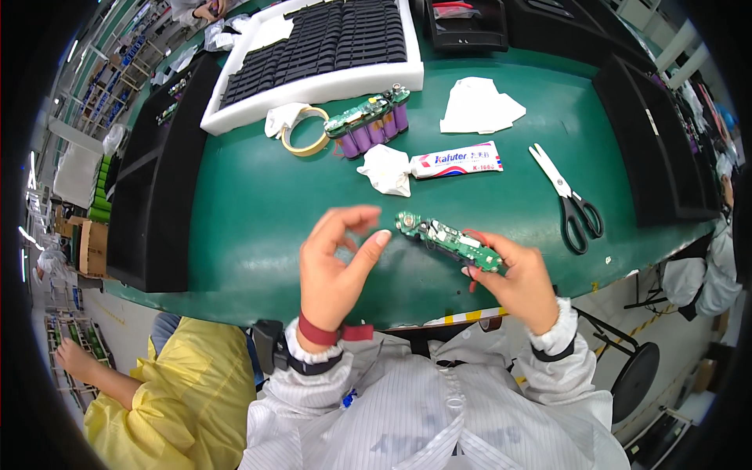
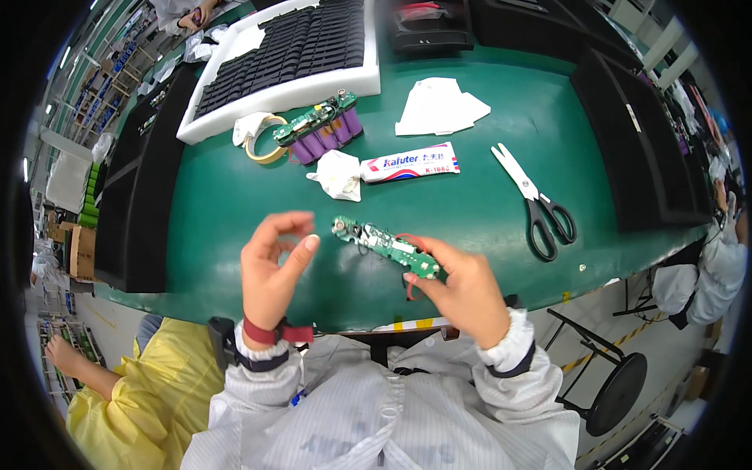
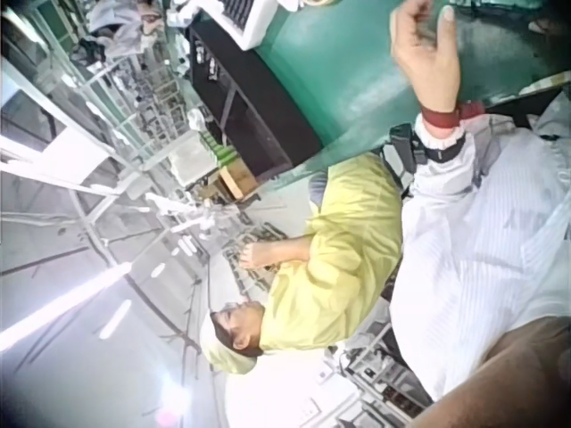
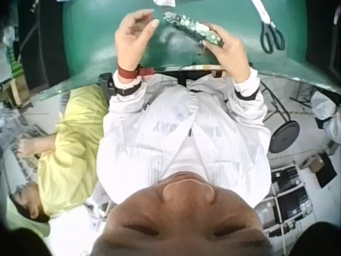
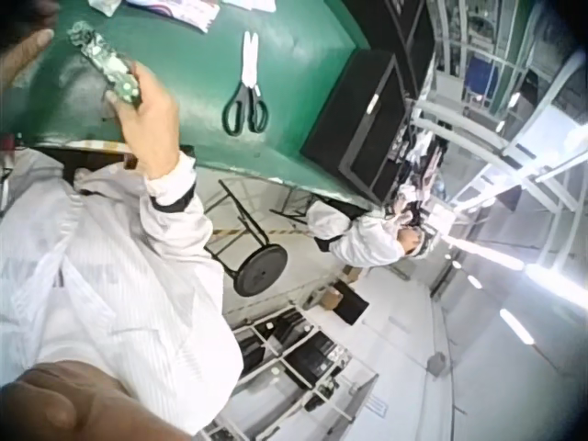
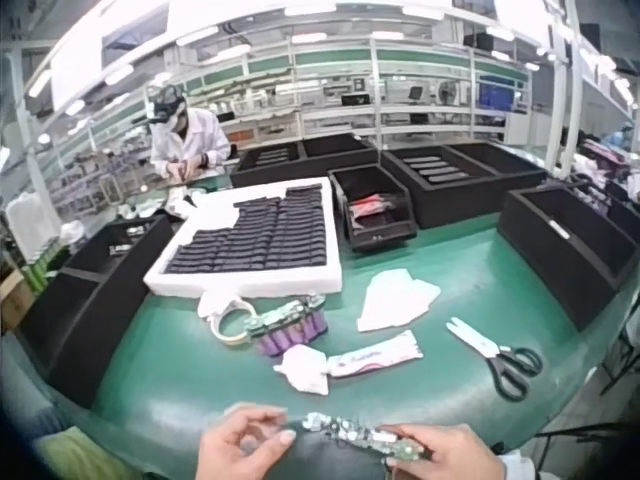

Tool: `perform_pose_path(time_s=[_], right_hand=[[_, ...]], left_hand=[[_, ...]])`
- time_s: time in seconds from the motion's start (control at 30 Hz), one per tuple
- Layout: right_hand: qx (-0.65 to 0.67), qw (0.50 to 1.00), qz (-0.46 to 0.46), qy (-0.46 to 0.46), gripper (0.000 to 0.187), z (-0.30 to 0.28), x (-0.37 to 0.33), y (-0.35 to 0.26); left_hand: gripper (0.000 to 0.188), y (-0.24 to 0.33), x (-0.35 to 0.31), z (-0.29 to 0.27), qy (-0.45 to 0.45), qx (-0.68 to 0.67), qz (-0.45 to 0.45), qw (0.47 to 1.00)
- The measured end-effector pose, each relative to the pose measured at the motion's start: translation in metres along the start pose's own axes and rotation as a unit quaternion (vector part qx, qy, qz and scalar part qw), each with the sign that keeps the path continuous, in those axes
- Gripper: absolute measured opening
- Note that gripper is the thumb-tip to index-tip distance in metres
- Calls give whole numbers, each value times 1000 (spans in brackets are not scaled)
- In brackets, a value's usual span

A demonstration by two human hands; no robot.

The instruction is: The recorder is assembling battery packs by attaching circuit boards to battery cells and applying yellow polyimide tape.

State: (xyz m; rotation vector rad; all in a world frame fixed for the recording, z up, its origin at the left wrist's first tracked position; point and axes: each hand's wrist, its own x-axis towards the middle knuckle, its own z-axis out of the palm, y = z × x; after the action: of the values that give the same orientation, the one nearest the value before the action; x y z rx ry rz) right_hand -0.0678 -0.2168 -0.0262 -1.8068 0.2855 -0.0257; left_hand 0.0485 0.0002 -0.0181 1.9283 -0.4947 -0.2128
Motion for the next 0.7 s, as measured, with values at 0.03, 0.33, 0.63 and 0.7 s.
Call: perform_pose_path(time_s=[0.03, 0.33, 0.63, 0.7], right_hand=[[-11, 999, 2, -37, 42, -6, 3, 1], [-36, 991, -23, -127, 41, -25, 14, 2], [-55, 993, -63, -83, 52, -33, 2, 13], [-48, 996, -55, -42, 54, -38, -6, 15]], left_hand=[[29, -4, 3, 1, 4, -3, -4, 1000], [24, -11, -6, 33, -139, -178, -22, 974], [42, -17, -14, 38, -66, -189, 92, 975], [41, -19, -18, 40, -56, -156, 92, 982]])
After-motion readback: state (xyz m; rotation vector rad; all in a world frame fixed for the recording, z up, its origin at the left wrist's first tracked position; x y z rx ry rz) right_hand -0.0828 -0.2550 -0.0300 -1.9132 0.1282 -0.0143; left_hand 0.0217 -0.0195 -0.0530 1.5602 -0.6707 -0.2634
